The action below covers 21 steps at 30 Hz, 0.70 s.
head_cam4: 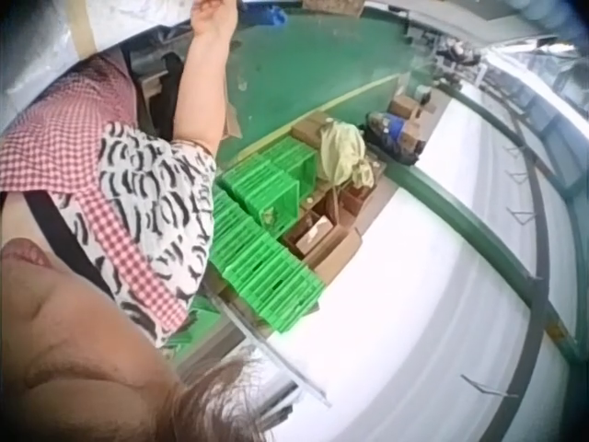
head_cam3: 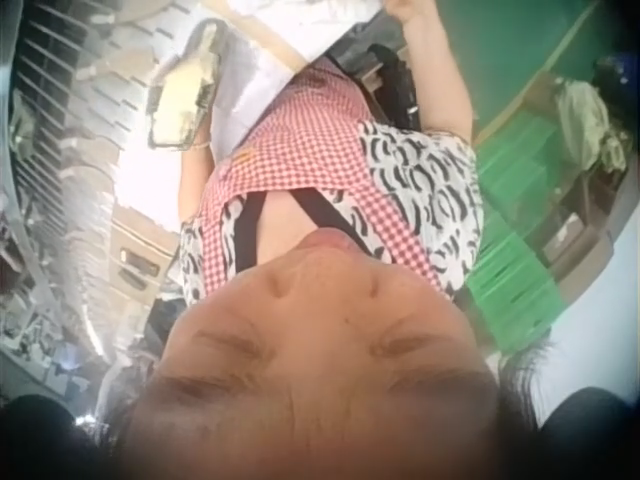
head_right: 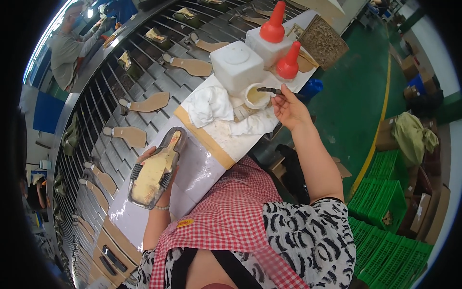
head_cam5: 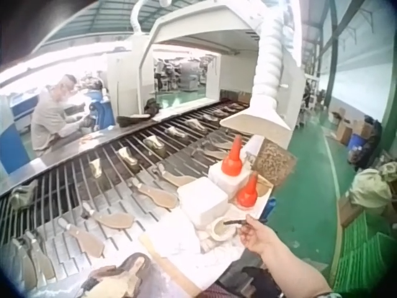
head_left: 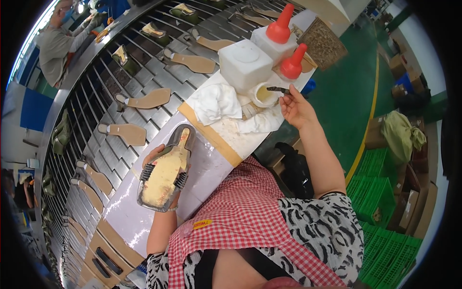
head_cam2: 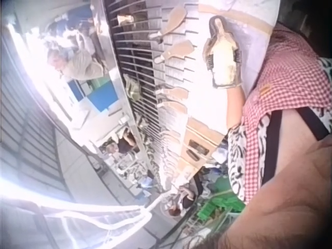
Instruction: Applying glue to the soles of shoes using a brush on a conveyor belt production line.
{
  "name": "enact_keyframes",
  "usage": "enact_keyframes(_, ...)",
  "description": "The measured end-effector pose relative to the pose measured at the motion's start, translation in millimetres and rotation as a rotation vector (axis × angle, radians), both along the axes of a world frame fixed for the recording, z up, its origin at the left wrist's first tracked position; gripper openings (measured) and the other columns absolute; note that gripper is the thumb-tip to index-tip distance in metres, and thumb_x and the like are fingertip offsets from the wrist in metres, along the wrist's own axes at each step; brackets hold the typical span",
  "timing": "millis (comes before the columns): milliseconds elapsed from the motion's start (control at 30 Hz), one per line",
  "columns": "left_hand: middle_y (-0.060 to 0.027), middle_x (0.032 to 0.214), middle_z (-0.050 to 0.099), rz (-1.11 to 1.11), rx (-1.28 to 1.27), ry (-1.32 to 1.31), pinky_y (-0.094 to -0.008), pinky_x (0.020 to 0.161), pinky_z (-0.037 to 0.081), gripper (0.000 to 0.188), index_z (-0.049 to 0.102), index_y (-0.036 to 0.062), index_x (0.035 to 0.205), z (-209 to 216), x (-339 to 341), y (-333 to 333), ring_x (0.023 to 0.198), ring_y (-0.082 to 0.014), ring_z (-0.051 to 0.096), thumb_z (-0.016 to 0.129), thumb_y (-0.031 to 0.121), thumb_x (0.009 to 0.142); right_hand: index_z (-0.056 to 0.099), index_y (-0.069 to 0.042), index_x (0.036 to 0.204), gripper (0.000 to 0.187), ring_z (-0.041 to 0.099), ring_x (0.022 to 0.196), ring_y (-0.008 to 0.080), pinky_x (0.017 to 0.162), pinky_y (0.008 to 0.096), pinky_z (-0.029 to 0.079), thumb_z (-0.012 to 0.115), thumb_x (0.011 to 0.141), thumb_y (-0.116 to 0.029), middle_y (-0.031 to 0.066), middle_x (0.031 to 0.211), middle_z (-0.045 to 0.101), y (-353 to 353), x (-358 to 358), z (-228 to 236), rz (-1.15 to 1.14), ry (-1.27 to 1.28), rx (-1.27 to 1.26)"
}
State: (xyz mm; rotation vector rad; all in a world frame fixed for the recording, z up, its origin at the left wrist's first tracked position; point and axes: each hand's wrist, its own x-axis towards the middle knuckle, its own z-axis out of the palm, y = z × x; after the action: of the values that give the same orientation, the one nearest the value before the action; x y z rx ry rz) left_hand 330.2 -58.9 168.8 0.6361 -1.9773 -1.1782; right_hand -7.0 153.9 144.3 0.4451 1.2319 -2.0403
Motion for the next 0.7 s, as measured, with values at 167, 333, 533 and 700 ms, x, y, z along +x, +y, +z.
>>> enact_keyframes(167, -0.0164, 0.114, 0.056, 0.044, 0.802, 0.322, -0.0302, 0.09, 0.049, 0.06, 0.043, 0.0006, 0.126, 0.8, -1.2, 18.8, 0.101, -0.0213, 0.059, 0.073, 0.004, 0.074, 0.059, -0.005, 0.082, 0.022, 0.064, 0.077, 0.0232, 0.07, 0.0313, 0.054, 0.068, 0.085, -0.024, 0.0072, 0.077, 0.063, -1.2, 0.8, -10.5, -0.097, -0.094, -0.334)
enact_keyframes(333, -0.0154, 0.134, 0.038, -0.085, 0.098, 0.156, -0.031, 0.093, 0.049, 0.067, 0.037, 0.0031, 0.128, -36.5, 1.7, 28.8, 0.114, -0.0231, 0.051, 0.068, -0.01, 0.07, 0.062, -0.005, 0.102, 0.018, 0.062, 0.098, 0.0224, 0.084, 0.0353, 0.052, 0.056, 0.093, -0.02, 0.0106, 0.098, 0.066, 15.1, 48.5, 55.6, 0.141, 0.174, -0.538)
enact_keyframes(533, -0.02, 0.122, 0.055, 0.036, -0.025, 0.087, -0.0359, 0.09, 0.048, 0.051, 0.048, 0.0015, 0.113, -40.3, -3.0, 34.2, 0.112, -0.0338, 0.055, 0.075, 0.01, 0.071, 0.058, 0.004, 0.1, 0.018, 0.063, 0.092, 0.0171, 0.084, 0.0283, 0.05, 0.063, 0.084, -0.004, 0.0175, 0.104, 0.063, -29.3, 161.0, 95.3, 0.534, 0.727, -0.449)
enact_keyframes(700, -0.0173, 0.122, 0.056, 0.05, -0.127, 0.095, -0.0369, 0.09, 0.048, 0.046, 0.048, 0.0026, 0.112, -39.8, 0.7, 36.3, 0.113, -0.0348, 0.055, 0.072, 0.009, 0.072, 0.06, 0.003, 0.098, 0.021, 0.061, 0.091, 0.0166, 0.082, 0.0271, 0.048, 0.067, 0.078, 0.005, 0.0155, 0.101, 0.063, -37.8, 192.9, 94.6, 0.704, 0.764, -0.258)
